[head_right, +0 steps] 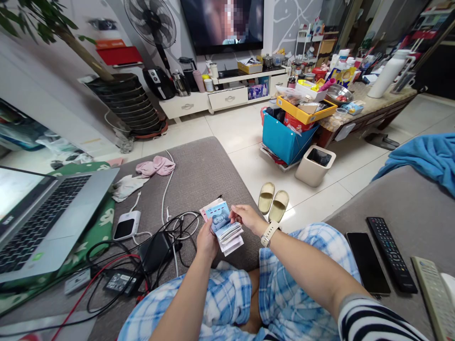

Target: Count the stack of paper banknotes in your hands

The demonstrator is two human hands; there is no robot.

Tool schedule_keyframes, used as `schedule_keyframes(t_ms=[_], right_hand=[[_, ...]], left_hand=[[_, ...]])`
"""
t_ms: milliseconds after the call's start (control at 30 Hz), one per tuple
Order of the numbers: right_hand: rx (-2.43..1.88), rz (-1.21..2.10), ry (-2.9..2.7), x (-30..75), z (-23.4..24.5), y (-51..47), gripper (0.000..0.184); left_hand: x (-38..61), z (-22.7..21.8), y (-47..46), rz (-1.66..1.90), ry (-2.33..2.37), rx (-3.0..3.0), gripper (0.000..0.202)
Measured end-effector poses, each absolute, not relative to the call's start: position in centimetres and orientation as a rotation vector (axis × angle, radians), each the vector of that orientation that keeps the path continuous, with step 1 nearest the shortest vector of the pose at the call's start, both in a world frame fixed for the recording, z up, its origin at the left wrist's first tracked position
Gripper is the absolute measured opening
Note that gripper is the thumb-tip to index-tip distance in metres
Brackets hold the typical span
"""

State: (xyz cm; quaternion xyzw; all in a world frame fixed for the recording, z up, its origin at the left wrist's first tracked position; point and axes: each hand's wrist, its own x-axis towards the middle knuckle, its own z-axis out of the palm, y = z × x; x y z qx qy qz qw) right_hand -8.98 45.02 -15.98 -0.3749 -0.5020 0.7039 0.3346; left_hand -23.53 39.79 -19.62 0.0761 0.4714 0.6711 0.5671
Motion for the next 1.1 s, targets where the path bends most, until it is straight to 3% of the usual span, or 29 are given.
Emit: schedule_keyframes(t_ms=[167, 500, 1100], right_hand=[[-1.016, 1.784, -1.366, -8.9, -17.0, 45.2, 0.038], [-1.087, 1.644, -1.414, -8.7, -18.0, 45.5, 0.040], [-1.016, 1.744, -1.367, -8.9, -18.4, 45.7, 0.034]], left_hand=[[-23.4, -19.3, 39.8, 1.575, 1.149, 0.191, 0.029], [-23.2, -18.6, 39.4, 1.536, 1.103, 0.285, 0.038], [-23.6, -20.2, 39.9, 1.574, 1.119, 0.213, 0.027]])
